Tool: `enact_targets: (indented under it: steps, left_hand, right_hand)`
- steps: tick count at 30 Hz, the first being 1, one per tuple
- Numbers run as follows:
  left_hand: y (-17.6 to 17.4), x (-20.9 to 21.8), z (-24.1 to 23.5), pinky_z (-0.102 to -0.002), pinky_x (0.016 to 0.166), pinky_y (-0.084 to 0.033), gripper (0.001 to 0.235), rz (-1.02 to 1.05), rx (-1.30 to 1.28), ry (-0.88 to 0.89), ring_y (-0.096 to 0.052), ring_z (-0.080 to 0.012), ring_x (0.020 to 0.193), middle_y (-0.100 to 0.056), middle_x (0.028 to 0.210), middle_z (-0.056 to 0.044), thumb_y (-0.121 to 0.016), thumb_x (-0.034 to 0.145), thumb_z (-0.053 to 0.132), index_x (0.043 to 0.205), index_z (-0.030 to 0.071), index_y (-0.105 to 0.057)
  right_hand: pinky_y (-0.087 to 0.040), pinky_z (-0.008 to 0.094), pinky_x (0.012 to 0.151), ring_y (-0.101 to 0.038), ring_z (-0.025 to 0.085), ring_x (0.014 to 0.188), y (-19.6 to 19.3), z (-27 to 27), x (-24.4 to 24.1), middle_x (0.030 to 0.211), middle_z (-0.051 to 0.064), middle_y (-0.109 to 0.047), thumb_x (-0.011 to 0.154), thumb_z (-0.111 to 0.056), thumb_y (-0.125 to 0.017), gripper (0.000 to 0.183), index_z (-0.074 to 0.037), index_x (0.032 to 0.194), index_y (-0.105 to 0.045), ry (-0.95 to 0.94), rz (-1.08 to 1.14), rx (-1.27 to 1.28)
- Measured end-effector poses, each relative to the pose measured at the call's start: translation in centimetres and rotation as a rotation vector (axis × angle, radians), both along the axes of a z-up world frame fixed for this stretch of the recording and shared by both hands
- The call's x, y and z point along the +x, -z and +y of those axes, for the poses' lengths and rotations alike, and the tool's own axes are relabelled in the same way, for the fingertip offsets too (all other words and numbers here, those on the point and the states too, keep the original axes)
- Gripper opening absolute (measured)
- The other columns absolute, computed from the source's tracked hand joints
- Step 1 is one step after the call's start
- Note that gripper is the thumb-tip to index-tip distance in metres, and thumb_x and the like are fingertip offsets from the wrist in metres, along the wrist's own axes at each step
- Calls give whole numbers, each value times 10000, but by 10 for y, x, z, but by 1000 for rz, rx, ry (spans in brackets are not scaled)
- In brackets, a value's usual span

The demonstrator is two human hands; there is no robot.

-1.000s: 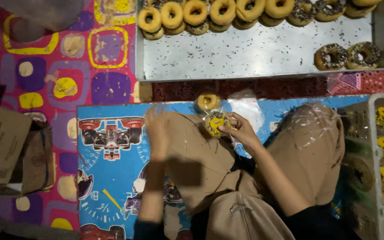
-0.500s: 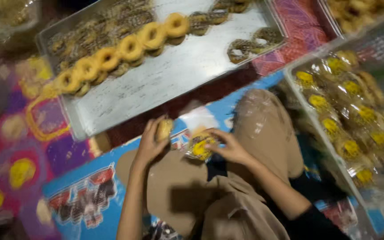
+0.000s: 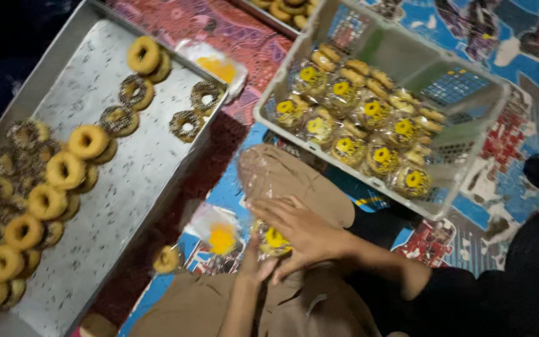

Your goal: The person sits on the floor and repeatedly picks donuts from a metal tray, places them into small clear plastic bags, and sets the filled bags into a nearby crate. The donuts include plain and chocolate-sprinkled varieties.

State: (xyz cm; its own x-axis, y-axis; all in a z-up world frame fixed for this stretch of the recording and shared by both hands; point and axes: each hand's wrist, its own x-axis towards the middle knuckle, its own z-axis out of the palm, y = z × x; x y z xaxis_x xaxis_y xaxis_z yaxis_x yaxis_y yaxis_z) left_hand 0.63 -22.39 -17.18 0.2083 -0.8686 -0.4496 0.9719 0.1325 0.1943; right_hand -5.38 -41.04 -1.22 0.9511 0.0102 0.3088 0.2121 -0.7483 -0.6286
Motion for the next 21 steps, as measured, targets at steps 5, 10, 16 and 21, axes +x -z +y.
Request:
enact_targets:
  steps: [5, 10, 16, 21]
  left_hand:
    - [-38, -24, -75, -475, 1220, -372, 981, -282, -106, 157, -464, -270, 1440, -455, 1562, -106, -733, 874, 552, 1605, 92, -267]
    - [-61, -25, -52, -398, 1124, -440, 813, -970, 15, 55, -561, -257, 1335, -561, 1431, -161, -702, 977, 380, 1587, 49, -279]
    - [10, 22, 31, -256, 847, -529, 413, -1066, 691, -299, -647, -129, 933, -710, 1065, -83, -704, 945, 135, 1317, -8, -594]
    - [26, 72, 148, -451, 993, -485, 513, -1705, 1277, -360, -584, -368, 1145, -620, 1224, -220, -786, 858, 97, 1300, -38, -564]
  right_hand:
    - [-429, 509, 1055, -526, 391, 1237, 12, -87, -57, 1275, 193, -606, 636, -560, -884, 958, -42, 1363, -535, 322, 315, -53]
    - [-416, 567, 1081, -598, 376, 1256, 36, -240, -168, 1283, 184, -668, 679, -324, -905, 846, -61, 1408, -565, 938, 613, -721]
    - [-370, 627, 1018, -580, 387, 1215, 106, -292, -178, 1308, 214, -643, 524, -458, -989, 1101, -51, 1429, -511, 806, 849, -577]
    - [-362, 618, 1040, -555, 409, 1241, 136, -287, -130, 1333, 237, -613, 548, -468, -958, 1086, -37, 1431, -496, 635, 816, -565]
